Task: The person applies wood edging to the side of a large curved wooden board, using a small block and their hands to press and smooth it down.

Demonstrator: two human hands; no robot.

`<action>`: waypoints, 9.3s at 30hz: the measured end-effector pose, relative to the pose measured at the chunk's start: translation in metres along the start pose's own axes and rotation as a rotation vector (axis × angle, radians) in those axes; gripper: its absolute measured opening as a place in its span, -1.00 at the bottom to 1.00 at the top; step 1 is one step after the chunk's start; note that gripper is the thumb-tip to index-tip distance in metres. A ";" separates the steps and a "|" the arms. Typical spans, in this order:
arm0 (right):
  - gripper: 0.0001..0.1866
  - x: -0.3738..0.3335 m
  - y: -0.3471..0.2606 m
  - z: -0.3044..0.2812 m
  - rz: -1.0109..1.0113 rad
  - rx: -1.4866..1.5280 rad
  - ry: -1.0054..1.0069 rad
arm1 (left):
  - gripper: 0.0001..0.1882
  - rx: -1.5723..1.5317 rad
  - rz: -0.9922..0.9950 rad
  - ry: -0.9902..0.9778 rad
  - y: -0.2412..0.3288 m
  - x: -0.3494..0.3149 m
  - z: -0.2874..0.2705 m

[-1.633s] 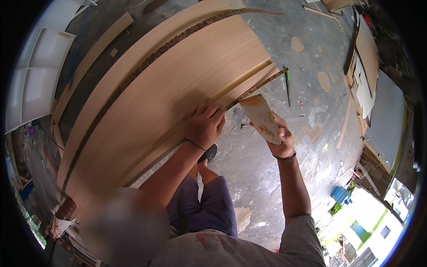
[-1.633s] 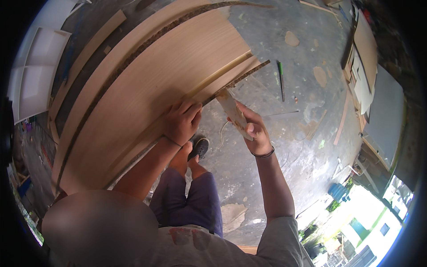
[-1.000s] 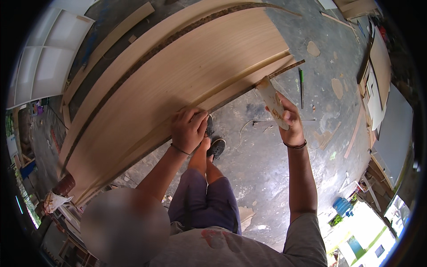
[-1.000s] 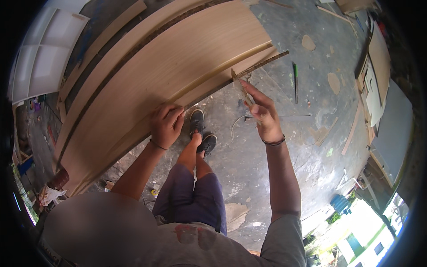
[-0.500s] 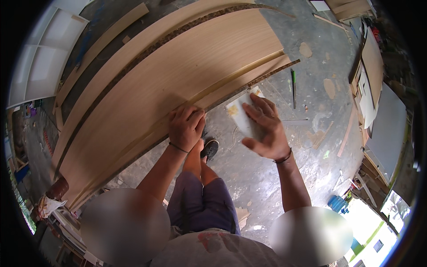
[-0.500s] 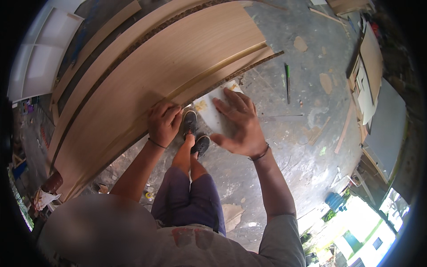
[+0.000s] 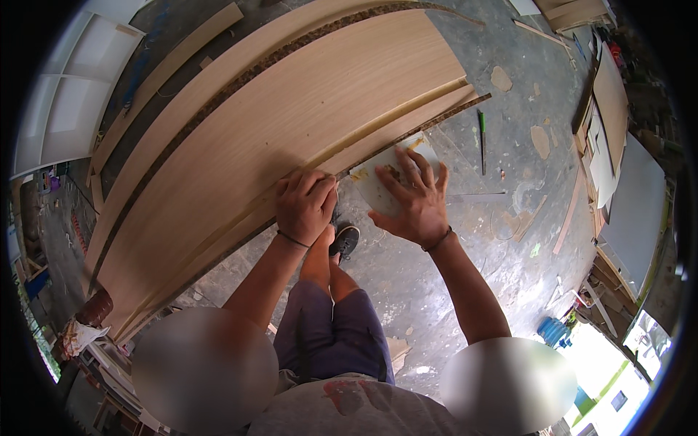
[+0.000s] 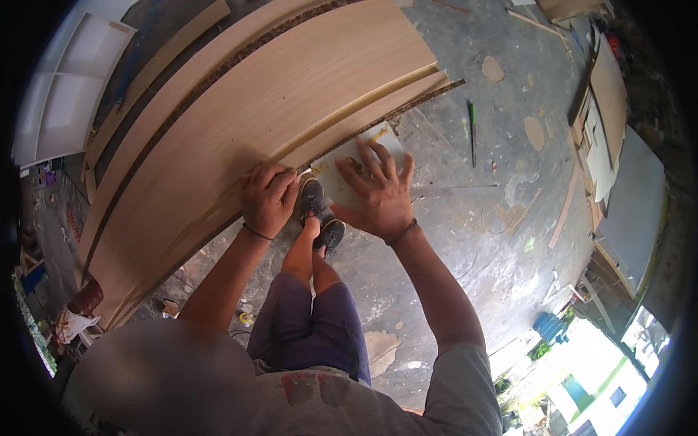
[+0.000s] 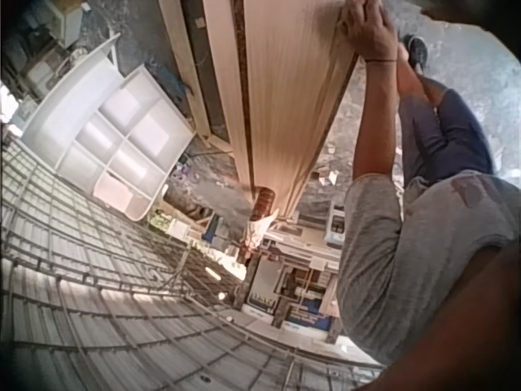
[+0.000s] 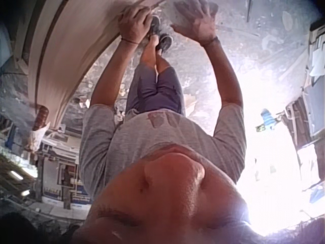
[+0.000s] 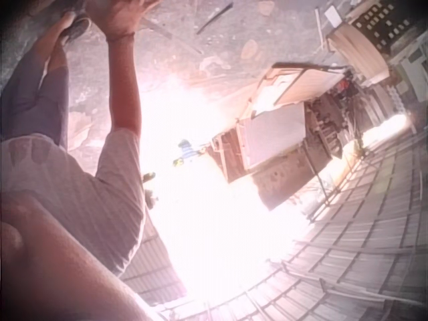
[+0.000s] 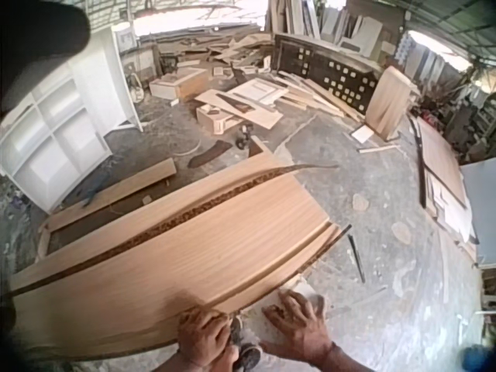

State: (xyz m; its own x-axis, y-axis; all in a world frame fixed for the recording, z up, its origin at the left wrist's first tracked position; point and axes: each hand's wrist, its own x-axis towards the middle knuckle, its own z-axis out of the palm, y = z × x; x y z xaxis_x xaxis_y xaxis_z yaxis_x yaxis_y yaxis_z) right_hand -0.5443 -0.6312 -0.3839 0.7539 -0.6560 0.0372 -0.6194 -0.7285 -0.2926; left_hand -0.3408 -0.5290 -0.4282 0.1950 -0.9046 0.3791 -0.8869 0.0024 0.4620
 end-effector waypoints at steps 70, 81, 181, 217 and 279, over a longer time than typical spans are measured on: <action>0.10 -0.007 -0.027 0.001 0.350 1.428 0.008 | -0.77 -0.015 -0.032 -0.077 -0.045 -0.066 -0.068; -0.02 -0.027 -0.032 -0.004 0.298 1.495 0.106 | -0.78 -0.018 0.096 -0.149 -0.053 -0.057 -0.069; -0.08 -0.008 -0.124 -0.001 0.282 1.457 -0.103 | -0.65 -0.141 -0.054 -0.350 -0.082 -0.106 -0.125; -0.28 -0.024 -0.169 0.022 0.034 0.036 -0.127 | -0.73 -0.155 -0.075 -0.293 -0.079 -0.098 -0.119; 0.13 -0.013 -0.156 0.016 0.508 1.418 -0.156 | -0.74 -0.036 -0.229 -0.257 -0.087 -0.136 -0.156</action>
State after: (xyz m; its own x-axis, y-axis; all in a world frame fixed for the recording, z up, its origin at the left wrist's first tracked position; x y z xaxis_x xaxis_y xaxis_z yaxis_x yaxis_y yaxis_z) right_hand -0.4540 -0.5054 -0.3539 0.6027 -0.6787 -0.4196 -0.1646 0.4089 -0.8976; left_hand -0.2252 -0.3395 -0.3948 0.2715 -0.9611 0.0500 -0.8161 -0.2024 0.5413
